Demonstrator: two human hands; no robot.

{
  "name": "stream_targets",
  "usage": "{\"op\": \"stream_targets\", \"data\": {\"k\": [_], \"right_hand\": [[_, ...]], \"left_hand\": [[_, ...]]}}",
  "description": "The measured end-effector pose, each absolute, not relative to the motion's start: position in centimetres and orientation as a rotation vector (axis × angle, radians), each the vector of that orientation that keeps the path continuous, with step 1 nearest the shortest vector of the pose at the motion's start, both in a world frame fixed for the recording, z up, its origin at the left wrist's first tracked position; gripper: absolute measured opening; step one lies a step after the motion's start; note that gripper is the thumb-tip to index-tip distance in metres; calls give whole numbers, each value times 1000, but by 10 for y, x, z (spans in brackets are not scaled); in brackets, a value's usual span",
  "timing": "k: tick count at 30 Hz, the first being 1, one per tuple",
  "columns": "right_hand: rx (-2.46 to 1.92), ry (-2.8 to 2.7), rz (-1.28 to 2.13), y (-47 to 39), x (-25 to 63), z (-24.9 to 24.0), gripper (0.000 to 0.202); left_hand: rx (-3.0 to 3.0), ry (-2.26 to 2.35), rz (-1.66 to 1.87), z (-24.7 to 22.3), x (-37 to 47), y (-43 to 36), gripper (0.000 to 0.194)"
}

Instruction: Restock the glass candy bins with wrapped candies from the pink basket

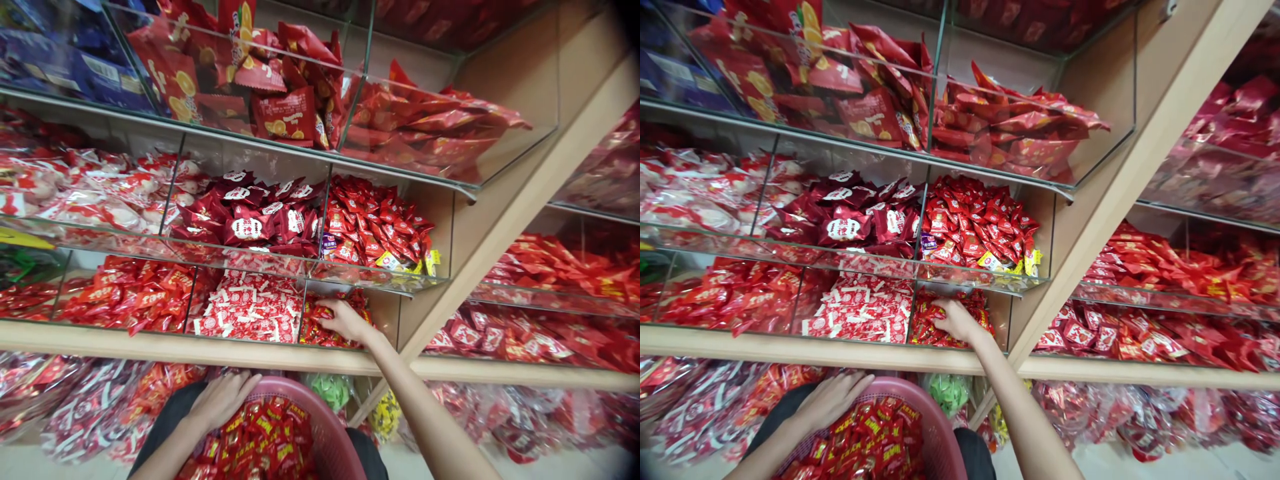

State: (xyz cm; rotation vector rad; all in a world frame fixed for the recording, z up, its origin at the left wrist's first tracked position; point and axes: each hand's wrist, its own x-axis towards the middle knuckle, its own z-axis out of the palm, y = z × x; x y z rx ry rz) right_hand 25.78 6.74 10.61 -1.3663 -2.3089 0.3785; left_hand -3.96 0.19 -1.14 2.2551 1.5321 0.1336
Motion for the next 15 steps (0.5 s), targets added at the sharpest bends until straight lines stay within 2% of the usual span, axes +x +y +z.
{"op": "stream_targets", "data": {"k": [5, 15], "right_hand": [[-1447, -2269, 439, 64, 278, 119, 43], [-1589, -2342, 607, 57, 289, 111, 49]], "left_hand": [[2229, 1546, 153, -14, -39, 3, 45], [2236, 1535, 182, -21, -42, 6, 46]]}}
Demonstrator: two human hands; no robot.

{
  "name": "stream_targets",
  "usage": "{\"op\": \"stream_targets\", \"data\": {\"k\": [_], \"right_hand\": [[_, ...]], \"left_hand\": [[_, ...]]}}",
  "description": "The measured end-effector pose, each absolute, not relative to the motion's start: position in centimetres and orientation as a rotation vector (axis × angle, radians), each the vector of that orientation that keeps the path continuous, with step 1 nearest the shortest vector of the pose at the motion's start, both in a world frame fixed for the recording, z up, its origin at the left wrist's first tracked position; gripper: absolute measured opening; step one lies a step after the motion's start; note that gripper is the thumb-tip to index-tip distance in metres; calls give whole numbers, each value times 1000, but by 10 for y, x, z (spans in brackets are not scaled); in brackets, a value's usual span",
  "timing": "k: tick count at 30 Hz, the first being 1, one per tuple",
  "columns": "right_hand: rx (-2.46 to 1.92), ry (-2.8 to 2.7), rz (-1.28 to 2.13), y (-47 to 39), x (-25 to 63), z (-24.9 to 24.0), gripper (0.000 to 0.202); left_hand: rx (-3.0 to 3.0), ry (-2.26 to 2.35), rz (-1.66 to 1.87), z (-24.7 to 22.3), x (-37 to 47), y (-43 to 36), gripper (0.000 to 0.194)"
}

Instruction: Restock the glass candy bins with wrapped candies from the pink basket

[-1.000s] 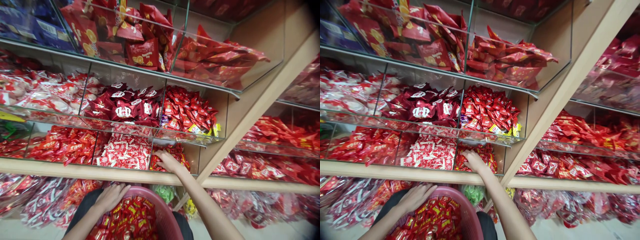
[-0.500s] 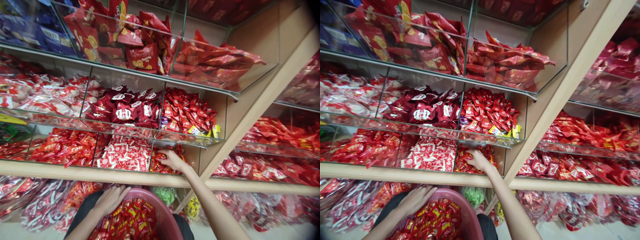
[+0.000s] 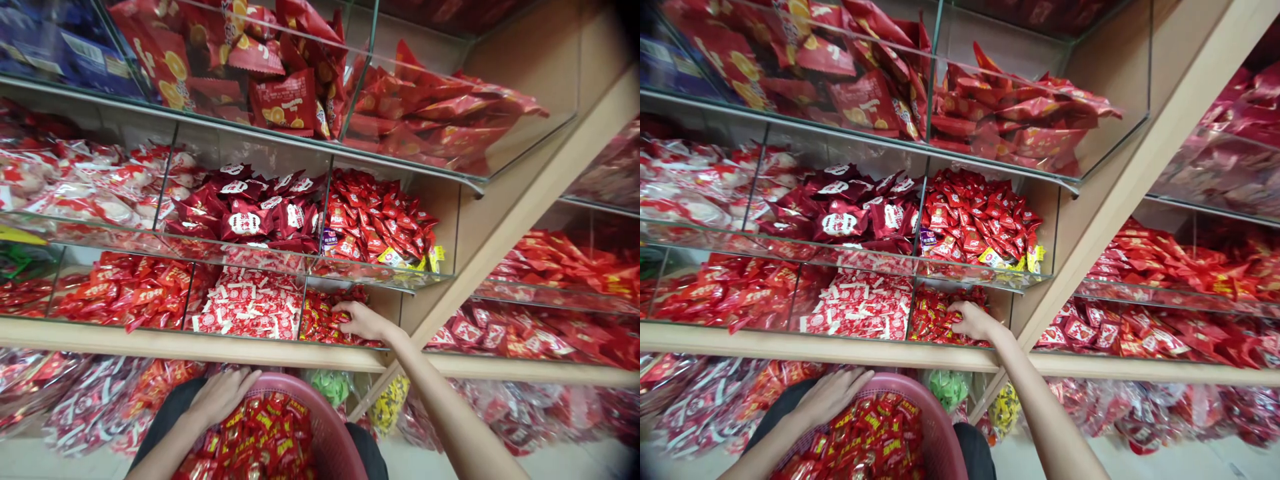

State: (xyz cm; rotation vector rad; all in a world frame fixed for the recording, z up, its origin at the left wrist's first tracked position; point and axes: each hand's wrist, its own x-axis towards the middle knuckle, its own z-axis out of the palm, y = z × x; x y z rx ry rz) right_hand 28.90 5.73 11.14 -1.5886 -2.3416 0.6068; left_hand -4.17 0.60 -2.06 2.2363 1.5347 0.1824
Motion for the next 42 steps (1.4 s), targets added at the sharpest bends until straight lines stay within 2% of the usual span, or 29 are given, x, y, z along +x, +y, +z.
{"op": "stream_targets", "data": {"k": [14, 22, 26, 30, 37, 42], "right_hand": [[-1480, -2432, 744, 56, 290, 100, 45], [-1426, -2427, 696, 55, 291, 95, 40], [-1525, -2392, 640, 55, 287, 93, 41], [-1585, -2383, 593, 52, 284, 98, 33], [-1642, -2354, 641, 52, 286, 94, 40], [-1622, -2355, 714, 52, 288, 103, 37]], "left_hand": [[2228, 1513, 192, -14, -38, 4, 45], [2238, 1508, 186, -16, -37, 4, 48], [2237, 1496, 209, -19, -37, 5, 50], [2274, 1478, 204, -24, -40, 7, 47], [2318, 1484, 136, -24, -41, 7, 45], [2260, 1488, 178, -20, -40, 6, 45]]}}
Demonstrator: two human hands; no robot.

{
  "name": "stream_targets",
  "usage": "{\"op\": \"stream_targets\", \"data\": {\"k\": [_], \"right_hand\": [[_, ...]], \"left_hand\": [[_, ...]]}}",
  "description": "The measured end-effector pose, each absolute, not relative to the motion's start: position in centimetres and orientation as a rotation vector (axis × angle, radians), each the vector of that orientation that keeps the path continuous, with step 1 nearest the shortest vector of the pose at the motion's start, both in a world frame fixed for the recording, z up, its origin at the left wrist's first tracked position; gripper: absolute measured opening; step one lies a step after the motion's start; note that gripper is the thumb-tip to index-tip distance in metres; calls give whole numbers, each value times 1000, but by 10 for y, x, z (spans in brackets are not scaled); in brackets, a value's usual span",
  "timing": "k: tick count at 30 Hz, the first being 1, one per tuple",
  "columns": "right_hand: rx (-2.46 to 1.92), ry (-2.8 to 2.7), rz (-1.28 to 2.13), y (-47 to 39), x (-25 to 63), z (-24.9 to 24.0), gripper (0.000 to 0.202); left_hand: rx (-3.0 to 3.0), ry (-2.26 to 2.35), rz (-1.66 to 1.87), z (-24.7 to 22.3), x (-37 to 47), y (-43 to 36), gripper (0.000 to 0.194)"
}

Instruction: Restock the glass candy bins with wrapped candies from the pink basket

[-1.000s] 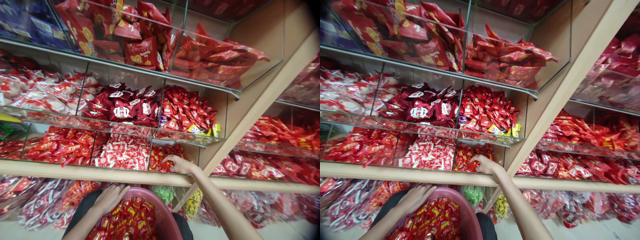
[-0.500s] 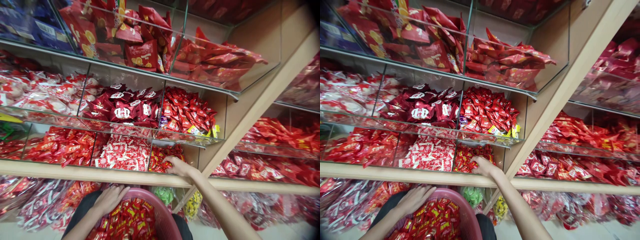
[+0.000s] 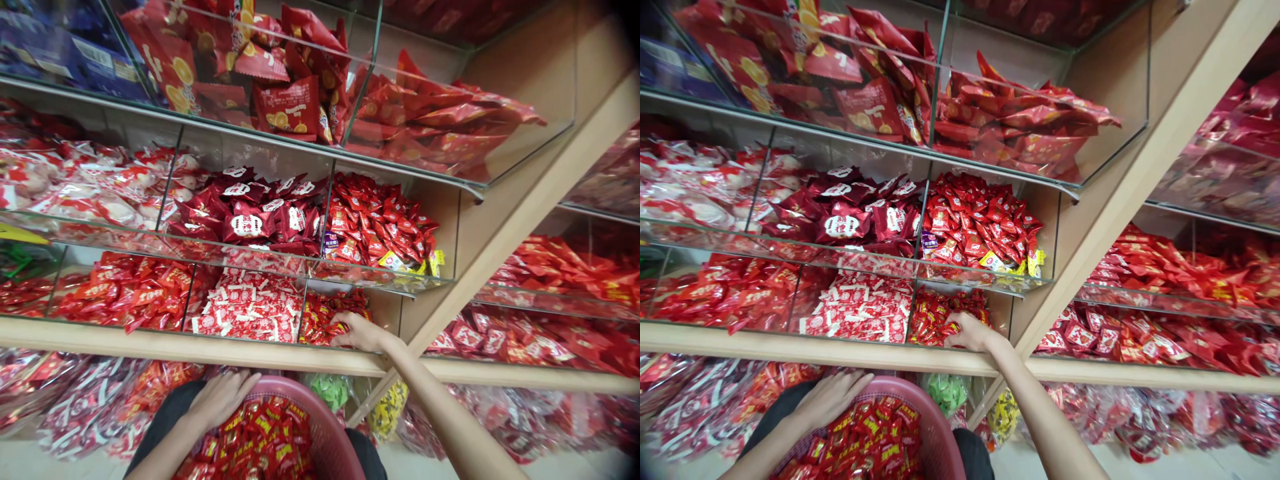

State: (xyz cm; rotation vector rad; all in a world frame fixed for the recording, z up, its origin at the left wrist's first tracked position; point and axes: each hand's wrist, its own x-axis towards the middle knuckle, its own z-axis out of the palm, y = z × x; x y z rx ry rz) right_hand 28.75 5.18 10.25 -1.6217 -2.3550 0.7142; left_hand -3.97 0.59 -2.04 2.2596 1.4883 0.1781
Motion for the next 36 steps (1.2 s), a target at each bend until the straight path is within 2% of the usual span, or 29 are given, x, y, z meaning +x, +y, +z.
{"op": "stream_targets", "data": {"k": [15, 21, 26, 30, 36], "right_hand": [[-1493, -2243, 851, 42, 284, 133, 47], [-1314, -2296, 847, -1, 261, 156, 35], [-1214, -2399, 1019, -24, 227, 115, 24], [-1271, -2485, 896, -23, 204, 69, 20], [-1372, -2504, 730, -27, 180, 43, 22]], "left_hand": [[2154, 1547, 223, -14, -37, 3, 52], [2057, 1529, 248, -17, -37, 5, 53], [2017, 1509, 280, -24, -39, 8, 58], [2010, 1515, 281, -26, -41, 8, 57], [2219, 1446, 157, -25, -44, 9, 49]]}}
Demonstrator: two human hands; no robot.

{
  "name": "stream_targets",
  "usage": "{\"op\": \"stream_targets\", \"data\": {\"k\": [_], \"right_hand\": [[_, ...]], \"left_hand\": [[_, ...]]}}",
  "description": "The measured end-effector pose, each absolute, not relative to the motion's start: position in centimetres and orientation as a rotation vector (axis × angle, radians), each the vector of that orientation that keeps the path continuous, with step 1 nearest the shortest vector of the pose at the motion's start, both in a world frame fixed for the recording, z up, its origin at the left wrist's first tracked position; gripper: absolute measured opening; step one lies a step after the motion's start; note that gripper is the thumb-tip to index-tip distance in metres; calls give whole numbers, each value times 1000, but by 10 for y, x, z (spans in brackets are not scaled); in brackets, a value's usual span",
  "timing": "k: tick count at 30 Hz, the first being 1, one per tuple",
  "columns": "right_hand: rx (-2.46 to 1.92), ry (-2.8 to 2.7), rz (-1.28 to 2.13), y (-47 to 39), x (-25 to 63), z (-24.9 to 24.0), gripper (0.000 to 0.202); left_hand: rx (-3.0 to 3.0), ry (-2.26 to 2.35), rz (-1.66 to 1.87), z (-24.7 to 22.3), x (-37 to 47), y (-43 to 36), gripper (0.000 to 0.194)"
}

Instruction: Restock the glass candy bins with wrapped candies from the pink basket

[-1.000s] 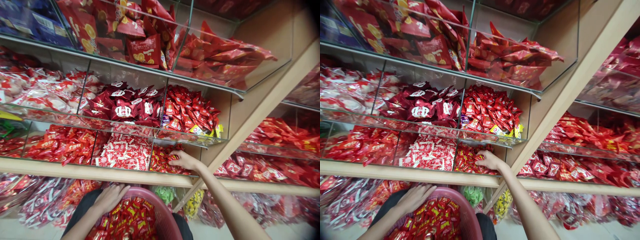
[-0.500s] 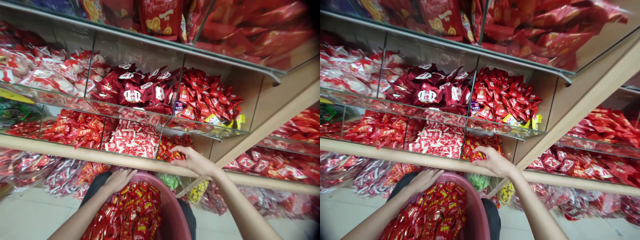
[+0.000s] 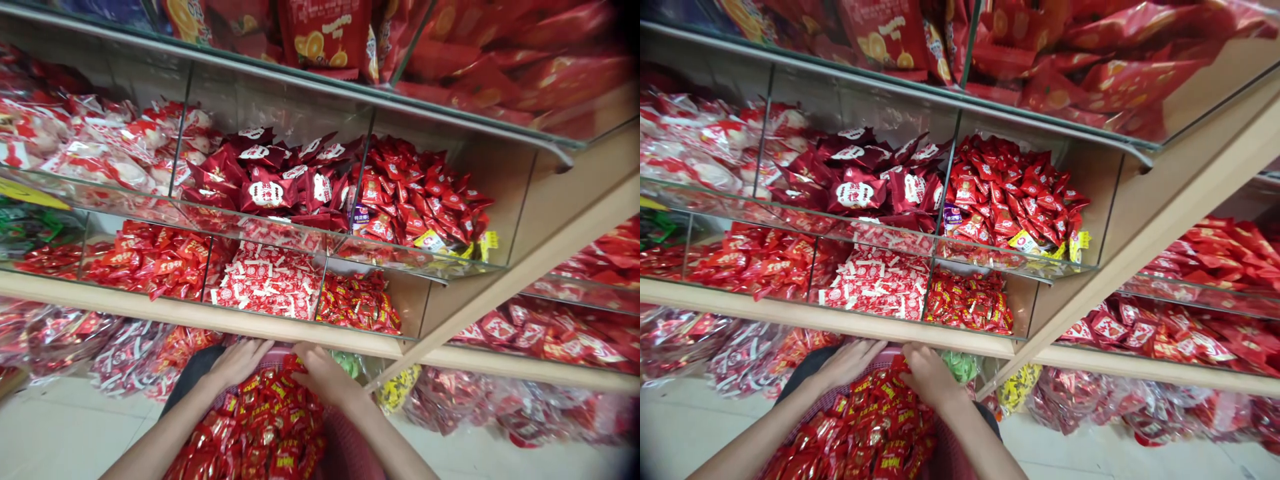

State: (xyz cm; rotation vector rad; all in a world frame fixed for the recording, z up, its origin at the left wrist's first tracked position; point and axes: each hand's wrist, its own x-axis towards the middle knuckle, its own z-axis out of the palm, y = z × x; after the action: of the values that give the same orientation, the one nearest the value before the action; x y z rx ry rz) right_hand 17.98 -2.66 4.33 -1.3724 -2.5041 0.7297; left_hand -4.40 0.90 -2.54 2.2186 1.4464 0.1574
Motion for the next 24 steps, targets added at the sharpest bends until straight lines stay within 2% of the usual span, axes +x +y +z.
{"op": "stream_targets", "data": {"k": [5, 13, 24], "right_hand": [[-1384, -2563, 692, -30, 168, 33, 21], [-1196, -2652, 692, -31, 139, 45, 27], [-1162, -2847, 616, -7, 113, 19, 34]], "left_hand": [[2137, 1479, 206, -22, -42, 7, 53], [1799, 1478, 485, -18, -40, 9, 62], [1628, 1411, 680, -22, -46, 13, 55]]}}
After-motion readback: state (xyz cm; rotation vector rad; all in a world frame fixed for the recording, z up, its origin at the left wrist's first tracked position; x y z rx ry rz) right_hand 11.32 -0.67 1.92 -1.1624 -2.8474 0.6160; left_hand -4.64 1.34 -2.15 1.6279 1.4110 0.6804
